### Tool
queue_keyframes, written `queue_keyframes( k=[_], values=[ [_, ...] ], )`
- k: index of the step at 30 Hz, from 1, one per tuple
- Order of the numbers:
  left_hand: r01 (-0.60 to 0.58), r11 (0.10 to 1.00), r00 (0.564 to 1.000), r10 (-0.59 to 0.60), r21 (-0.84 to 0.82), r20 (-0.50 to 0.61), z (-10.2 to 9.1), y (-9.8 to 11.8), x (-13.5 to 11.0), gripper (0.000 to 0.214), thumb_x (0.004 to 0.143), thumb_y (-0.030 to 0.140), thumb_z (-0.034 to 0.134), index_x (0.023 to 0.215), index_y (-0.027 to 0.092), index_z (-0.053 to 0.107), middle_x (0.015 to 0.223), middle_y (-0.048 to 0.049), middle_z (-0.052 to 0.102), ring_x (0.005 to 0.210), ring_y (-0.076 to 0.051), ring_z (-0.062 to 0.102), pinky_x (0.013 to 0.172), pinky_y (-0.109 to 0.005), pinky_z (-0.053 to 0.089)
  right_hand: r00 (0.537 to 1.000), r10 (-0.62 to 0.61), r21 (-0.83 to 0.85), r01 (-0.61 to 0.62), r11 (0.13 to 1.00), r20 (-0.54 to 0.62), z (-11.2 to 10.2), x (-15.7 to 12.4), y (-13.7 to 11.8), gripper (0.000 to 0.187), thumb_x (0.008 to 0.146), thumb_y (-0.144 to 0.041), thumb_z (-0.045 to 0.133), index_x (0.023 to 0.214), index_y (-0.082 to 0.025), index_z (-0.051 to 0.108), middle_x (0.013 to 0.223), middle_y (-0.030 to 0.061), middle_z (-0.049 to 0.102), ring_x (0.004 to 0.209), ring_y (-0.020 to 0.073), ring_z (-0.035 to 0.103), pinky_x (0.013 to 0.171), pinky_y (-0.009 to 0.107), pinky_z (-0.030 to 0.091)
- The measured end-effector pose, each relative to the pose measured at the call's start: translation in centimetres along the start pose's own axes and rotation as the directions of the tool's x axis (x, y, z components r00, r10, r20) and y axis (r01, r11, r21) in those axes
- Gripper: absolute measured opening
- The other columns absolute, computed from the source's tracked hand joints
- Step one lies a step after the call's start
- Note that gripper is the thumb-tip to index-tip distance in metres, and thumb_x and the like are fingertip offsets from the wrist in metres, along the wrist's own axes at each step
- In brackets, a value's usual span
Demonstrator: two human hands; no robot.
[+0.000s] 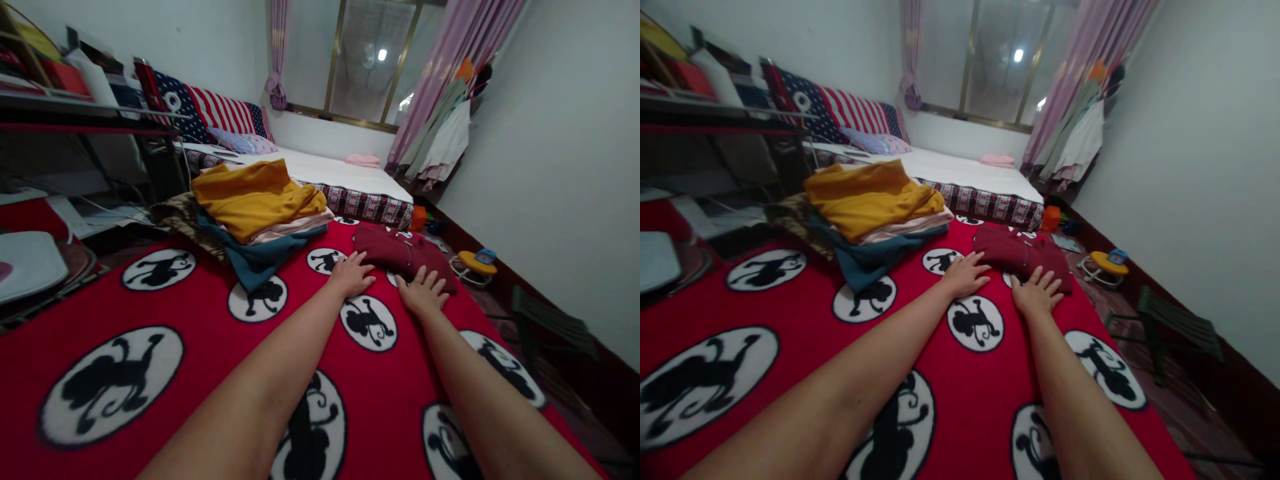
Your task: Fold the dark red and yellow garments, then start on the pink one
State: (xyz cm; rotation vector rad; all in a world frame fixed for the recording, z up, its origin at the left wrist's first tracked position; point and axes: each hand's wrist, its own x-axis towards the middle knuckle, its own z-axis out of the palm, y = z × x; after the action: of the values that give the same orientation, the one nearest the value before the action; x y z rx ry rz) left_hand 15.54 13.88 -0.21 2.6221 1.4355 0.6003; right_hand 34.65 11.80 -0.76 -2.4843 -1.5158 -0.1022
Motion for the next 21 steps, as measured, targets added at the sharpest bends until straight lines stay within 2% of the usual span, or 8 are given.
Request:
queue_keyframes(
  k=[5, 10, 13, 15, 16, 18, 19, 21],
  values=[
    [0.088, 0.994, 0.993, -0.092, 0.064, 0.074, -0.6, 1.5, -1.3, 0.056, 0.096, 0.052, 0.032, 0.145, 0.028, 0.043, 0.159, -0.0093, 0.023, 0.145, -0.032, 0.022, 0.116, -0.054, 0.017, 0.984, -0.169, -0.076, 0.173, 0.982, 0.052, -0.6, -5.2, -0.1, 0.074, 0.093, -0.061, 0.023, 0.151, -0.016, 0.030, 0.157, 0.0210, 0.023, 0.144, 0.0399, 0.020, 0.109, 0.059, 0.023],
    [0.053, 0.997, 0.988, -0.061, 0.058, 0.142, -1.4, 2.5, -5.2, 0.066, 0.095, 0.057, 0.032, 0.149, 0.020, 0.036, 0.158, -0.0158, 0.022, 0.146, -0.033, 0.018, 0.117, -0.051, 0.015, 0.971, -0.222, -0.088, 0.229, 0.969, 0.083, -1.0, -6.9, 0.9, 0.067, 0.095, -0.058, 0.023, 0.152, -0.022, 0.029, 0.159, 0.0122, 0.023, 0.145, 0.0344, 0.020, 0.110, 0.057, 0.024],
    [-0.117, 0.993, 0.953, 0.111, 0.006, 0.284, -4.7, 1.2, -7.0, 0.060, 0.091, 0.049, 0.050, 0.142, 0.017, 0.048, 0.151, -0.0148, 0.039, 0.139, -0.029, 0.037, 0.112, -0.038, 0.030, 0.973, -0.214, -0.067, 0.220, 0.973, 0.086, -1.1, -7.0, 1.0, 0.068, 0.095, -0.058, 0.023, 0.152, -0.022, 0.029, 0.159, 0.0111, 0.023, 0.145, 0.0328, 0.020, 0.111, 0.055, 0.024],
    [-0.199, 0.978, 0.886, 0.208, -0.066, 0.414, -8.5, -0.8, -7.1, 0.040, 0.085, 0.037, 0.061, 0.122, 0.023, 0.067, 0.128, -0.0055, 0.065, 0.117, -0.023, 0.059, 0.098, -0.027, 0.043, 0.973, -0.217, -0.050, 0.221, 0.974, 0.076, -1.1, -7.0, 0.9, 0.067, 0.095, -0.059, 0.023, 0.151, -0.022, 0.031, 0.159, 0.0109, 0.024, 0.145, 0.0326, 0.020, 0.111, 0.056, 0.024],
    [-0.163, 0.984, 0.890, 0.180, -0.076, 0.419, -10.7, -2.1, -6.9, 0.029, 0.086, 0.033, 0.059, 0.110, 0.024, 0.073, 0.111, -0.0029, 0.073, 0.103, -0.020, 0.066, 0.089, -0.024, 0.047, 0.973, -0.219, -0.042, 0.223, 0.974, 0.069, -1.1, -7.0, 0.9, 0.067, 0.095, -0.059, 0.023, 0.150, -0.022, 0.031, 0.159, 0.0110, 0.024, 0.145, 0.0326, 0.021, 0.111, 0.056, 0.024],
    [0.004, 1.000, 0.988, -0.007, 0.020, 0.153, -14.9, -5.5, -6.1, 0.029, 0.090, 0.032, 0.052, 0.103, 0.021, 0.075, 0.099, -0.0044, 0.075, 0.092, -0.020, 0.067, 0.082, -0.025, 0.048, 0.973, -0.223, -0.031, 0.225, 0.974, 0.061, -1.1, -7.1, 0.9, 0.067, 0.095, -0.058, 0.024, 0.150, -0.022, 0.032, 0.158, 0.0112, 0.025, 0.145, 0.0331, 0.022, 0.110, 0.057, 0.025],
    [0.100, 0.992, 0.994, -0.097, 0.083, -0.041, -16.8, -7.3, -5.8, 0.029, 0.089, 0.030, 0.053, 0.107, 0.021, 0.073, 0.106, -0.0057, 0.073, 0.099, -0.022, 0.065, 0.087, -0.028, 0.047, 0.973, -0.224, -0.030, 0.226, 0.974, 0.055, -1.1, -7.1, 0.8, 0.066, 0.095, -0.058, 0.025, 0.150, -0.022, 0.033, 0.158, 0.0113, 0.025, 0.144, 0.0333, 0.022, 0.110, 0.057, 0.025],
    [0.326, 0.931, 0.916, -0.269, 0.163, -0.298, -19.5, -11.1, -5.5, 0.034, 0.087, 0.028, 0.057, 0.119, 0.020, 0.066, 0.123, -0.0093, 0.065, 0.117, -0.026, 0.057, 0.098, -0.034, 0.043, 0.973, -0.226, -0.037, 0.228, 0.973, 0.048, -1.2, -7.2, 0.8, 0.065, 0.095, -0.057, 0.026, 0.149, -0.022, 0.034, 0.158, 0.0114, 0.026, 0.144, 0.0335, 0.023, 0.110, 0.057, 0.025]
  ],
)
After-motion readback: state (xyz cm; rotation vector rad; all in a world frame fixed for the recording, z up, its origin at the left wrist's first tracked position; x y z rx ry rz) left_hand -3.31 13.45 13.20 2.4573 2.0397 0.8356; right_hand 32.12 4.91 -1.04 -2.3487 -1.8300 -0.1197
